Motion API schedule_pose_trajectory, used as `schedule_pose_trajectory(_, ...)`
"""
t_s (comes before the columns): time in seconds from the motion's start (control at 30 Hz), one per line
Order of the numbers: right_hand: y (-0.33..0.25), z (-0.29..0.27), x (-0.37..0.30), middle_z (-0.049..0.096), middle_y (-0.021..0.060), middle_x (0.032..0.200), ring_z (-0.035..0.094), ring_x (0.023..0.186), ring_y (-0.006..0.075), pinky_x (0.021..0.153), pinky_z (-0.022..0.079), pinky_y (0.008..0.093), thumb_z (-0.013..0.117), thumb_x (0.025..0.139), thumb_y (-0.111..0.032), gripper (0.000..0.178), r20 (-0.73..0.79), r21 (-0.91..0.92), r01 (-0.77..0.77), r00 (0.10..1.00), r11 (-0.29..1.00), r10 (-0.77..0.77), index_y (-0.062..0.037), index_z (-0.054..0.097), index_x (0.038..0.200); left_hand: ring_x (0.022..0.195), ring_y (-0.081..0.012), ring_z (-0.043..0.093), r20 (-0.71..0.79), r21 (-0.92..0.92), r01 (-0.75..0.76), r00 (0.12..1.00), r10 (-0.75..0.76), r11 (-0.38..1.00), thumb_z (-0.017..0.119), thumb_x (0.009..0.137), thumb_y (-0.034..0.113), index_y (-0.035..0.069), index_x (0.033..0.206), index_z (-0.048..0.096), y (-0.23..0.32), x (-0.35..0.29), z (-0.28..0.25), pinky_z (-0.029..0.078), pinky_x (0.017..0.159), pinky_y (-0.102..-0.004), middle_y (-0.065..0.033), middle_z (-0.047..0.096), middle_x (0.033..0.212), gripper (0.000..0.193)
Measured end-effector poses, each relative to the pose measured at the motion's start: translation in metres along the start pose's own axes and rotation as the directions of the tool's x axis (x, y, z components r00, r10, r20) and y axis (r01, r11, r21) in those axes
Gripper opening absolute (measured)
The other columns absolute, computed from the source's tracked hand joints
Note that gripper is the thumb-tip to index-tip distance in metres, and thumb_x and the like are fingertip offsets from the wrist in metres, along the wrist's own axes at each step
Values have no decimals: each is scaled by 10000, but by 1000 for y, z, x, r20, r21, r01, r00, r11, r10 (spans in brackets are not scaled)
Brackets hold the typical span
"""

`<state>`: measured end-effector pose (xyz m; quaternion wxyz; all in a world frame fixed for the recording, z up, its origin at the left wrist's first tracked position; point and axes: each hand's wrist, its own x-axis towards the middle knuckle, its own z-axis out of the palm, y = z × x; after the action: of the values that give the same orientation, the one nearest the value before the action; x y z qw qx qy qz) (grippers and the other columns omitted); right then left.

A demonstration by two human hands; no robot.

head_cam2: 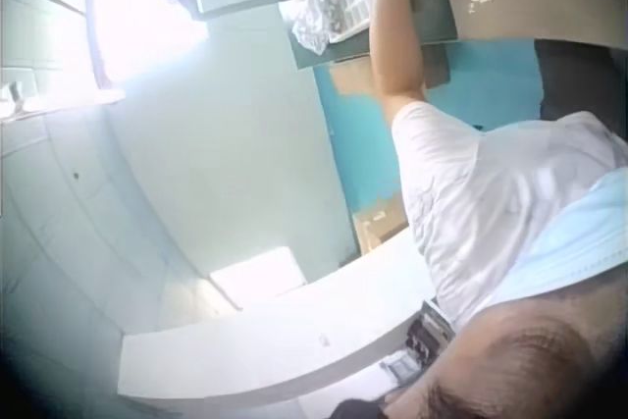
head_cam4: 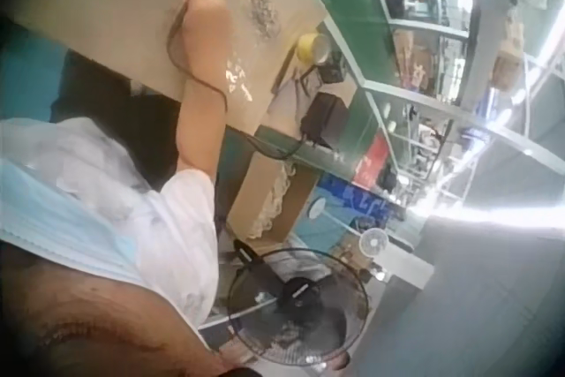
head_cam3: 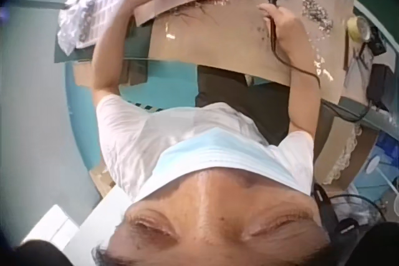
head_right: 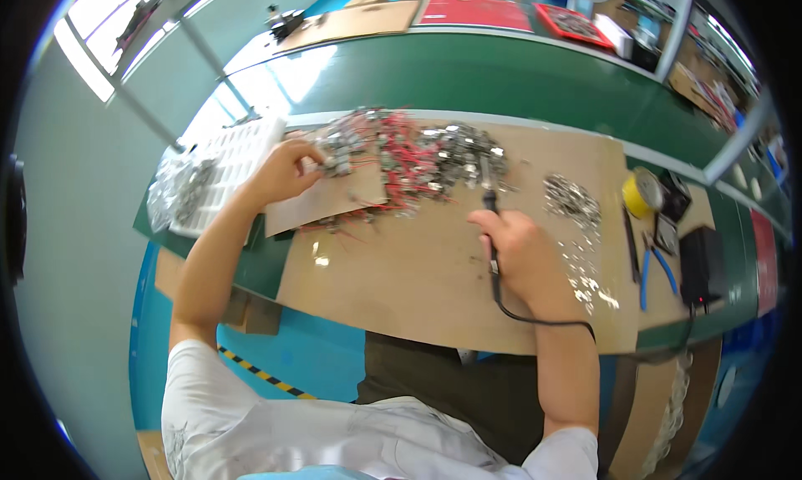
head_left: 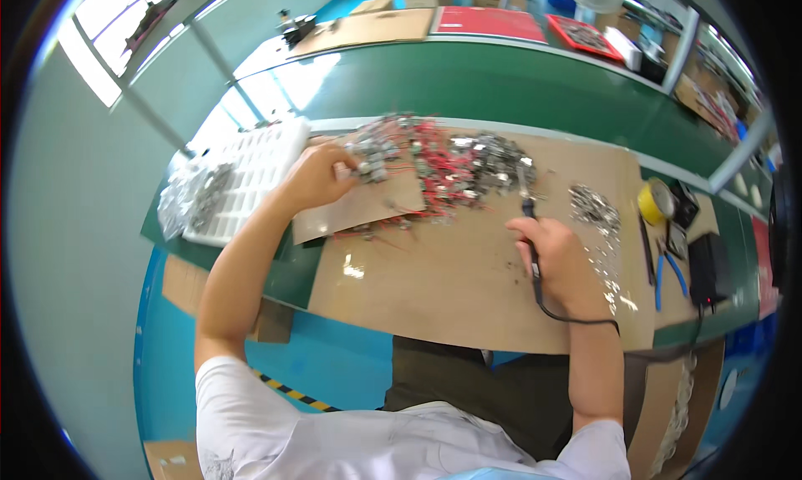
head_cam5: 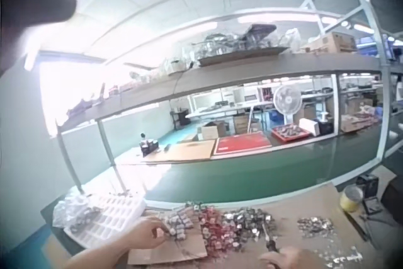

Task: Soldering small electronic components onto wires and connectors at a workbench.

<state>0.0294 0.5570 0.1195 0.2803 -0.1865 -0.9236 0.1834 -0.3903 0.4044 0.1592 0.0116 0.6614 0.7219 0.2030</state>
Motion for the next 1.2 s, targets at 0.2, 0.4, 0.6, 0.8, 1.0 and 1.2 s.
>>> schedule_pose_trajectory(0.2, 25, 24, 1, 636, 139, 870, 675, 849, 340, 725, 575, 460, 705, 861, -81, 445, 122, -229, 109, 989, 967, -82, -173, 682, 1296, 836, -307, 649, -14, 19, 95, 995, -95, 995, 766, 756, 153, 33, 954, 724, -27, -2, 21, 532, 769, -405, -145, 652, 878, 235)
schedule_pose_trajectory(0.4, 11, 16, 10, 699, 188, 813, 737, 824, 410, 708, 583, 535, 648, 884, -74, 258, 157, -181, 40, 988, 983, -11, -51, 671, 1140, 797, -231, 519, 43, 29, 181, 982, -182, 983, 678, 780, 47, -13, 996, 686, -69, -16, 6, 445, 724, -361, -102, 550, 924, 224)
schedule_pose_trajectory(0.6, 15, 14, 1, 678, 177, 752, 731, 784, 404, 666, 568, 532, 657, 882, -76, 161, 91, -170, 37, 996, 985, -21, -34, 675, 1036, 757, -159, 533, 23, 51, 260, 965, -261, 964, 644, 883, 11, -24, 996, 709, -85, 6, -39, 444, 685, -328, -75, 622, 879, 134)
schedule_pose_trajectory(0.8, 12, 9, -1, 679, 167, 740, 734, 783, 399, 666, 572, 525, 654, 892, -76, 151, 92, -172, 32, 996, 985, -16, -34, 678, 1035, 788, -94, 579, -8, -541, 225, 962, -272, 811, 654, 1022, 85, -30, 1118, 709, -12, 10, -77, 470, 706, -252, -34, 684, 945, 159)
schedule_pose_trajectory(1.0, 8, 30, 14, 677, 179, 770, 737, 782, 410, 658, 597, 516, 656, 908, -100, 224, 132, -159, 72, 990, 985, -51, -82, 660, 1131, 786, -110, 576, 107, -399, 194, 981, -165, 896, 715, 900, -1, -22, 1090, 736, 163, -47, -9, 491, 716, -271, -26, 626, 857, 193)
schedule_pose_trajectory(1.2, 33, -1, -9, 704, 160, 915, 710, 871, 400, 777, 584, 483, 715, 859, 4, 430, 46, 4, 37, 998, 999, -37, -146, 679, 1260, 676, -63, 576, 399, -833, 467, 879, -262, 298, 654, 1089, 197, 17, 1354, 696, 240, -15, 37, 406, 539, -233, -29, 667, 886, 322)
